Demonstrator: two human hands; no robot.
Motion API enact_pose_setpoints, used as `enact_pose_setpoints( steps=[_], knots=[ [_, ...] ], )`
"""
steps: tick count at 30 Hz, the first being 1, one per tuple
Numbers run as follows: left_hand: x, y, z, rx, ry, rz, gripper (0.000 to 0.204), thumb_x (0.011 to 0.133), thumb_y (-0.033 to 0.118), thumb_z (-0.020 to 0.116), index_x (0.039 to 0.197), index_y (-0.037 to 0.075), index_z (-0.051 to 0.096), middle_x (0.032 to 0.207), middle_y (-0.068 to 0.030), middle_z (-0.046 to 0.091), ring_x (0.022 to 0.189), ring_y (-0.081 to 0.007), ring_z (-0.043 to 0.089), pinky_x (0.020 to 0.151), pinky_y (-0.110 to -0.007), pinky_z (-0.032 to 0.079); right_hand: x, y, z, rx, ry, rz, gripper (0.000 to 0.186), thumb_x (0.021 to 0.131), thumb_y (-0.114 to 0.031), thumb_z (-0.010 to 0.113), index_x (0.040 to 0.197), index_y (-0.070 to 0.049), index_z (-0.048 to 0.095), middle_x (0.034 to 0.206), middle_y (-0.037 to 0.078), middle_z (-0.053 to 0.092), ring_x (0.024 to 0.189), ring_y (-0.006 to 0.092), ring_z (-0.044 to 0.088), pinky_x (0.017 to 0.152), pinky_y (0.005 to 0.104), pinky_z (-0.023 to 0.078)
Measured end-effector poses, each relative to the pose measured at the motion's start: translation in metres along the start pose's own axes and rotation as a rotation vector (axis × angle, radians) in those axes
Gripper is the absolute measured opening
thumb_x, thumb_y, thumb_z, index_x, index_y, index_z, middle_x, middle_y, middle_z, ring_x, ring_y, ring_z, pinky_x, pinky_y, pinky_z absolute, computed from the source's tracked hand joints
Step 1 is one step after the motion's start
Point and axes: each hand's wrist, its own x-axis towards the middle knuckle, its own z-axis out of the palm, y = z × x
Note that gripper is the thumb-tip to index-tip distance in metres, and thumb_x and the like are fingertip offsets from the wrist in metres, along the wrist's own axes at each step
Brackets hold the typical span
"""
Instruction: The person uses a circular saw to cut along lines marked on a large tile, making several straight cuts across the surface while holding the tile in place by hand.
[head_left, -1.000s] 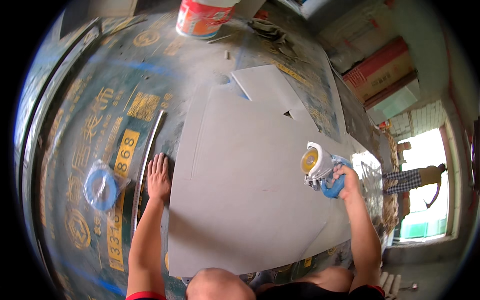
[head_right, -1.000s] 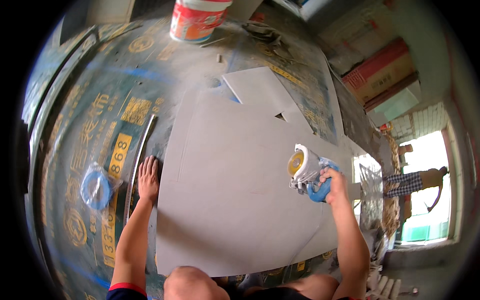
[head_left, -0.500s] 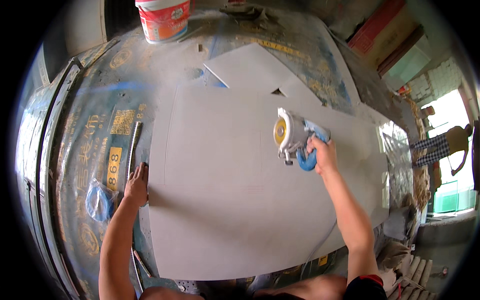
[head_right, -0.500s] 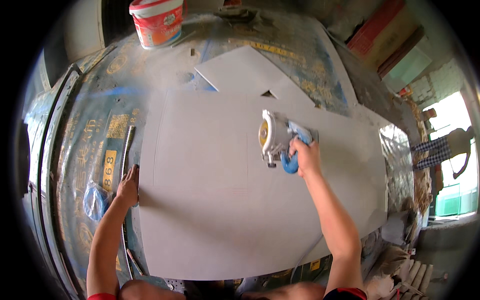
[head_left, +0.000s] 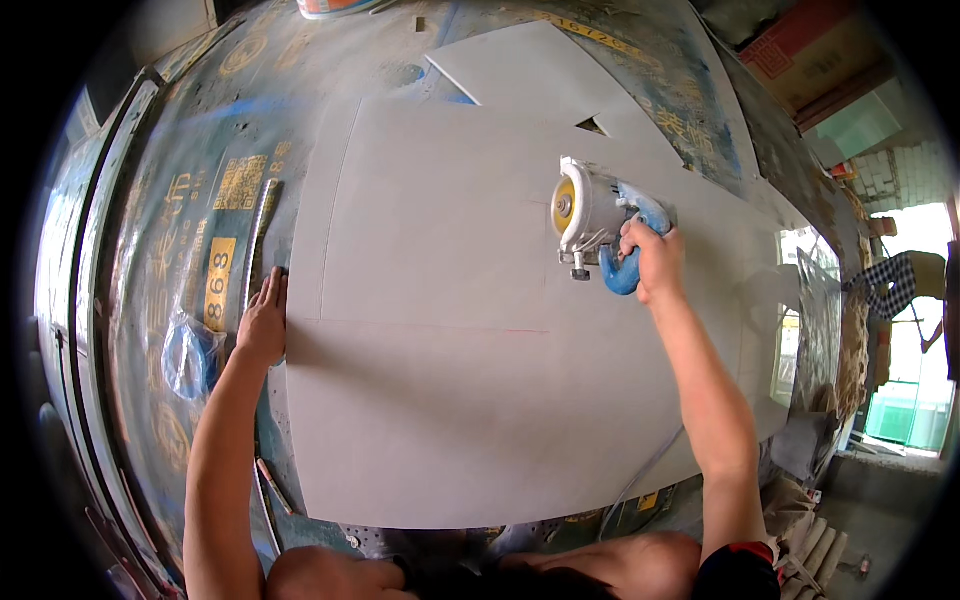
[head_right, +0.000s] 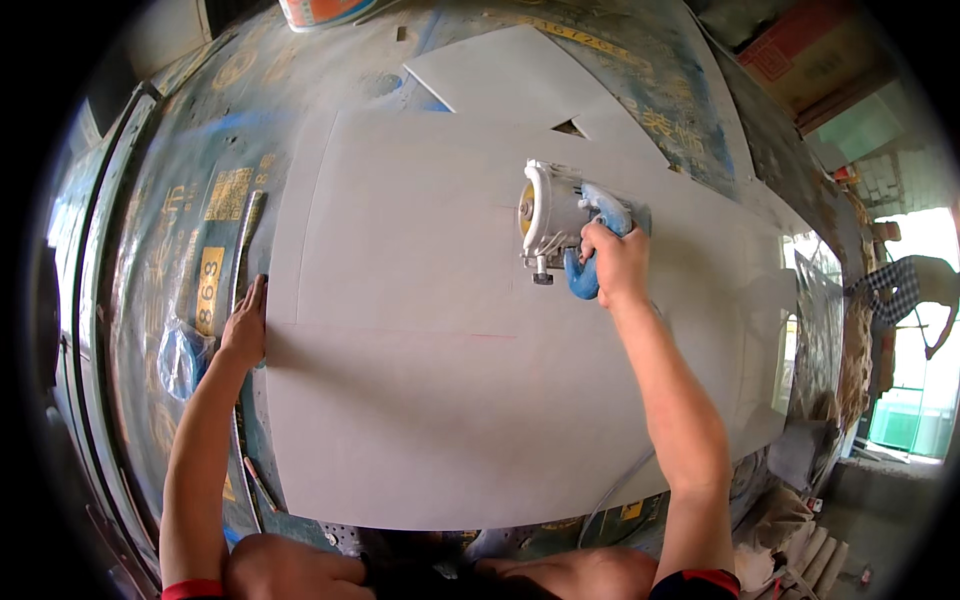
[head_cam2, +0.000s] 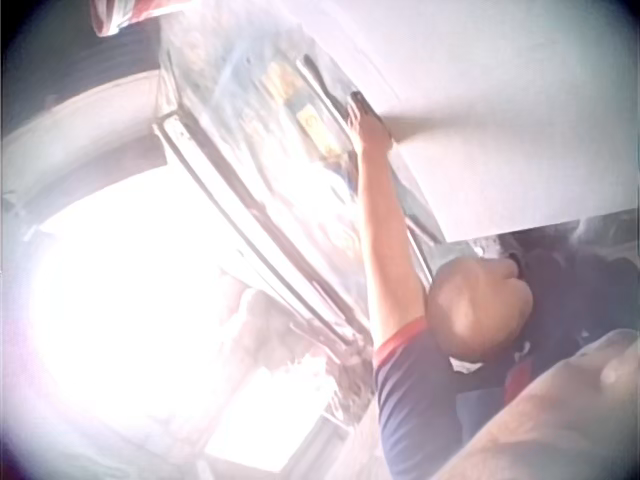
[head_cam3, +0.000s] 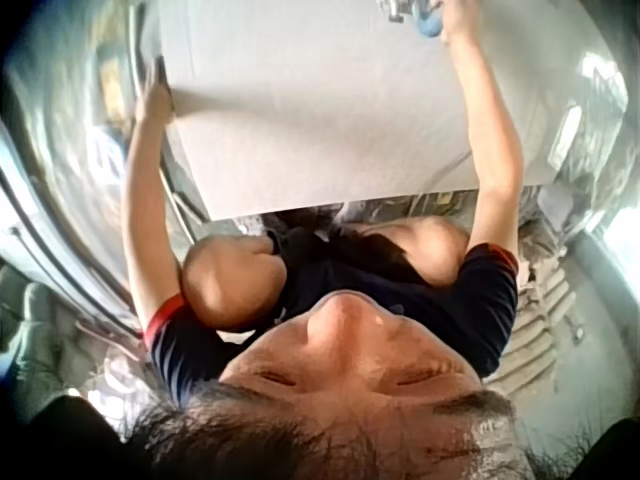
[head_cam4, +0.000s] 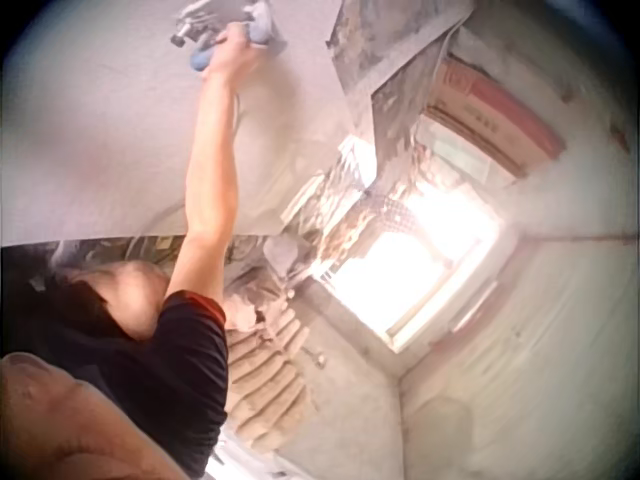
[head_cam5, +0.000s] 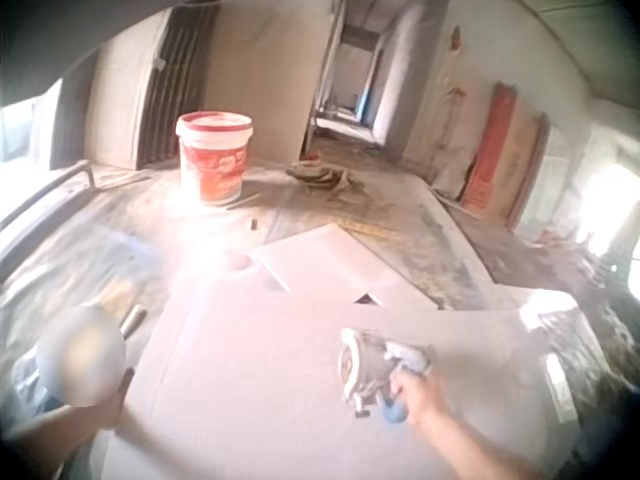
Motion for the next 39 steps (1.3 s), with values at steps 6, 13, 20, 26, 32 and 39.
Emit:
enact_pose_setpoints(
  steps=[6,13,20,26,32,39],
  knots=[
    [-0.004,0.002,-0.006,0.048,-0.061,-0.028,0.070,0.084,0.001,0.043,0.148,-0.004,0.015,0.157,-0.0180,0.012,0.142,-0.0296,0.025,0.114,-0.035,0.027,-0.001,0.001,0.011,0.017,0.017,0.027,0.006,0.073,0.000,0.057,0.068,0.000,0.056,0.058,0.005,0.053,0.050,0.0124,0.049,0.048,0.0283,0.041],
    [-0.010,0.004,-0.009,0.114,-0.090,-0.025,0.069,0.085,0.003,0.041,0.148,-0.004,0.015,0.157,-0.0192,0.012,0.142,-0.0281,0.025,0.114,-0.034,0.026,-0.003,0.005,0.009,-0.046,-0.006,0.045,0.009,0.078,-0.008,0.056,0.071,-0.002,0.056,0.064,0.005,0.054,0.055,0.0122,0.050,0.051,0.0278,0.043],
    [-0.010,0.000,0.001,0.138,-0.079,-0.002,0.069,0.085,0.004,0.041,0.148,-0.004,0.015,0.157,-0.0195,0.012,0.143,-0.0274,0.024,0.114,-0.033,0.025,-0.005,0.009,0.008,-0.080,-0.039,0.028,0.008,0.077,-0.007,0.055,0.072,-0.002,0.056,0.066,0.005,0.054,0.055,0.0123,0.050,0.051,0.0282,0.043],
    [-0.014,0.001,-0.004,0.147,-0.095,-0.003,0.068,0.085,0.003,0.041,0.148,-0.004,0.016,0.156,-0.0201,0.012,0.143,-0.0271,0.023,0.114,-0.033,0.025,-0.005,0.011,0.010,-0.083,-0.040,0.045,0.007,0.077,-0.006,0.055,0.072,-0.002,0.056,0.066,0.005,0.054,0.056,0.0119,0.050,0.052,0.0284,0.043],
    [-0.017,0.001,-0.004,0.157,-0.088,0.007,0.068,0.085,0.003,0.041,0.148,-0.004,0.016,0.156,-0.0205,0.013,0.143,-0.0272,0.024,0.114,-0.034,0.025,-0.007,0.010,0.010,-0.113,-0.024,0.055,0.005,0.075,-0.005,0.055,0.072,-0.001,0.056,0.067,0.005,0.055,0.056,0.0121,0.050,0.052,0.0284,0.043],
    [-0.018,-0.001,-0.001,0.122,-0.072,0.006,0.068,0.085,0.004,0.041,0.148,-0.004,0.016,0.156,-0.0202,0.013,0.142,-0.0279,0.025,0.114,-0.034,0.025,-0.011,0.008,0.015,-0.131,0.010,0.099,0.009,0.077,-0.006,0.056,0.071,0.001,0.057,0.067,0.006,0.056,0.056,0.0121,0.051,0.051,0.0285,0.043]
  ],
)
